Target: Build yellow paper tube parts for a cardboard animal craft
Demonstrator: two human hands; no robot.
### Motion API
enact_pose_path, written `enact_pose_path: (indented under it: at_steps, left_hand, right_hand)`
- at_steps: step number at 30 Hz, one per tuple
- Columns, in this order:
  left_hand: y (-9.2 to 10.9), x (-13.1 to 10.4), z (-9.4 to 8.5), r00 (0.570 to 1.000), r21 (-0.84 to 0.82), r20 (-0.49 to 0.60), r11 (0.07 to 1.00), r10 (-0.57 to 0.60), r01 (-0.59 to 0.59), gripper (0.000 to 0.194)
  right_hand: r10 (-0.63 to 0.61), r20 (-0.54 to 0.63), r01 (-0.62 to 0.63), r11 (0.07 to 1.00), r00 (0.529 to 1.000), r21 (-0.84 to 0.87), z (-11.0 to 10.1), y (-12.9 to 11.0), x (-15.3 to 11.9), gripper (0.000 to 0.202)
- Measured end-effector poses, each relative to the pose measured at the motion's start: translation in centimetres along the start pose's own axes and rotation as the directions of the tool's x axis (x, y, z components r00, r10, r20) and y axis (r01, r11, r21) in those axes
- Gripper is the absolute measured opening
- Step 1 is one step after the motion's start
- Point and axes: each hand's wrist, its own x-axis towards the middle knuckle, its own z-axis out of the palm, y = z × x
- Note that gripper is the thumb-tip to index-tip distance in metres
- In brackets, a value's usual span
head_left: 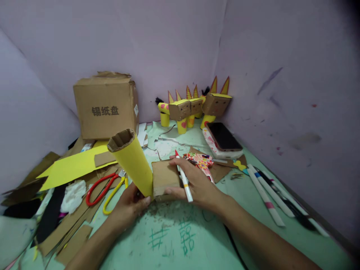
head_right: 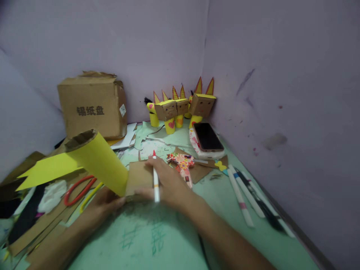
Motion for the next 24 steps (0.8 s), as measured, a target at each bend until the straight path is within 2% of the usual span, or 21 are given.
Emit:
enact_pose_path:
  at_steps: [7,10,13,16,19,22,24]
  left_hand:
    - [0.0,0.0,0.3,0.998,-0.017,-0.008,0.998,0.064,-0.064,0.037]
    - [0.1,0.0,0.4,0.997,-0.051,-0.007,0.996,0.071,-0.071,0.042]
    - [0.2,0.1,0.4,0.998,-0.091,0.019,0.994,0.065,-0.063,0.047]
    - [0.3,0.2,0.5,0.995,-0.120,0.015,0.989,0.094,-0.091,0.051]
    - [0.3,0.2,0.5,0.996,-0.126,0.013,0.988,0.090,-0.087,0.053]
    - [0.2,0.2,0.6,0.997,-0.099,0.015,0.992,0.074,-0.073,0.053]
    - [0.1,0.2,0.6,0.997,-0.080,0.012,0.994,0.073,-0.072,0.055]
  right_hand:
    - [-0.030,-0.043,0.027,0.998,0.999,-0.057,0.2,-0.5,-0.1,0.051]
    - [-0.160,-0.015,0.155,0.975,0.987,-0.156,-0.2,-1.1,0.3,0.050]
    - [-0.231,0.030,0.233,0.970,0.972,-0.073,-1.0,-1.5,0.9,0.045]
    - [-0.193,0.062,0.187,0.979,0.979,0.085,-1.6,-1.6,1.7,0.046]
    - [-0.100,0.084,0.077,0.967,0.991,0.243,-1.5,-1.6,2.5,0.038]
    - [0.057,0.066,-0.079,0.908,0.996,0.411,-0.8,-1.4,3.0,0.020]
    - [0.090,0.060,-0.108,0.846,0.994,0.522,-0.4,-1.3,3.1,0.028]
